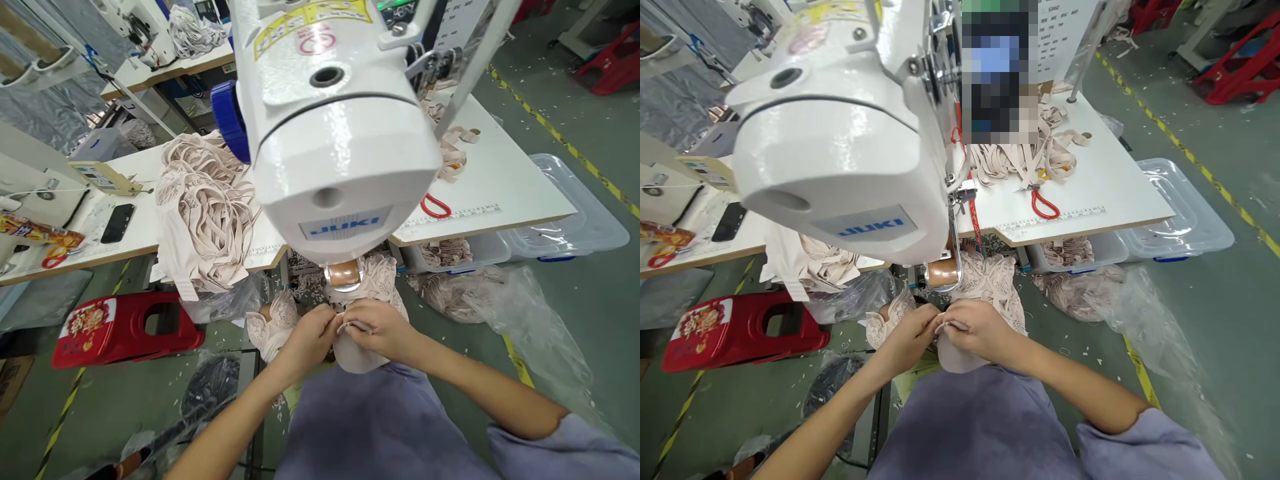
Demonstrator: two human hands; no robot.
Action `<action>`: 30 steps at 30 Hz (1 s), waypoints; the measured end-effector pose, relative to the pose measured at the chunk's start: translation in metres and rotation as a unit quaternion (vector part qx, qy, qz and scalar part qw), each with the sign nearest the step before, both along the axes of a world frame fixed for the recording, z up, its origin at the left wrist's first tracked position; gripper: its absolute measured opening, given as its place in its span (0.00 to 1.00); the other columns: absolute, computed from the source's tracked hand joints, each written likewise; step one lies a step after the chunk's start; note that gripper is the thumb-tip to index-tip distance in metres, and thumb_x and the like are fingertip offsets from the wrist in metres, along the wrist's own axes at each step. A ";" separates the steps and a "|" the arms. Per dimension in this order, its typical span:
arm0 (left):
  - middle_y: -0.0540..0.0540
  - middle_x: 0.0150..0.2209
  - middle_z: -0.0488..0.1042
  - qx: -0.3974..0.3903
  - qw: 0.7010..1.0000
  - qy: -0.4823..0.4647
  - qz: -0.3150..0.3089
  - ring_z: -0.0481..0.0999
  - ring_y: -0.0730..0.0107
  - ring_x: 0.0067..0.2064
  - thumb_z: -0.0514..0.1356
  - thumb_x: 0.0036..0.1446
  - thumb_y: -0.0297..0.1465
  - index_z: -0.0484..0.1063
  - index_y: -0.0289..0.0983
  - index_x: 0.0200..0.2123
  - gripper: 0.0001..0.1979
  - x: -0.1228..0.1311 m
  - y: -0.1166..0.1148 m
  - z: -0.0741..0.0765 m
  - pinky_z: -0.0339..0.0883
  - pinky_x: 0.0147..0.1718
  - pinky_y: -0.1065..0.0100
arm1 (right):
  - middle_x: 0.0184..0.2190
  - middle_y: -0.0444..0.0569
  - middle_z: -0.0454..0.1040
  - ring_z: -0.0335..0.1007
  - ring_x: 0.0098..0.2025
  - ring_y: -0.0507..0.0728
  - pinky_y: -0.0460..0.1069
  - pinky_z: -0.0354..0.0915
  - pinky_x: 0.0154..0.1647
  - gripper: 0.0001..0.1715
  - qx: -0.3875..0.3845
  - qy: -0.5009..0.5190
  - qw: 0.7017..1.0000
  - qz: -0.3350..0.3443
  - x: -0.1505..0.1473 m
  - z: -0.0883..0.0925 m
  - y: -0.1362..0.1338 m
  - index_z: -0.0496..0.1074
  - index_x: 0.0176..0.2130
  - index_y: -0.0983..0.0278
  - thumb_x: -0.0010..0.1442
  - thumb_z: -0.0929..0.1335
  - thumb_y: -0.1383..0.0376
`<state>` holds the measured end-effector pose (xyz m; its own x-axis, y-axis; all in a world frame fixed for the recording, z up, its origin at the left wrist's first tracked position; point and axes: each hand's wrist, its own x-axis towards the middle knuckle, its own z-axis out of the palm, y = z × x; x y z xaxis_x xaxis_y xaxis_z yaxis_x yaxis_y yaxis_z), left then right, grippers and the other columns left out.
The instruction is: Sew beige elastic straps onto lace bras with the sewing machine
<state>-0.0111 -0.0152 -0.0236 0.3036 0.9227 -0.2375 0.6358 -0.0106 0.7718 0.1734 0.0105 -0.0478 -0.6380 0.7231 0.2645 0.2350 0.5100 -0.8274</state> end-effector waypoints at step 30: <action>0.47 0.33 0.72 -0.031 0.936 -0.303 0.176 0.72 0.69 0.35 0.58 0.57 0.35 0.69 0.37 0.34 0.07 0.014 -0.007 -0.009 0.68 0.36 0.69 | 0.32 0.46 0.79 0.75 0.34 0.51 0.44 0.70 0.36 0.11 0.013 0.076 0.995 -0.065 -0.004 0.003 -0.008 0.74 0.35 0.61 0.57 0.64 0.73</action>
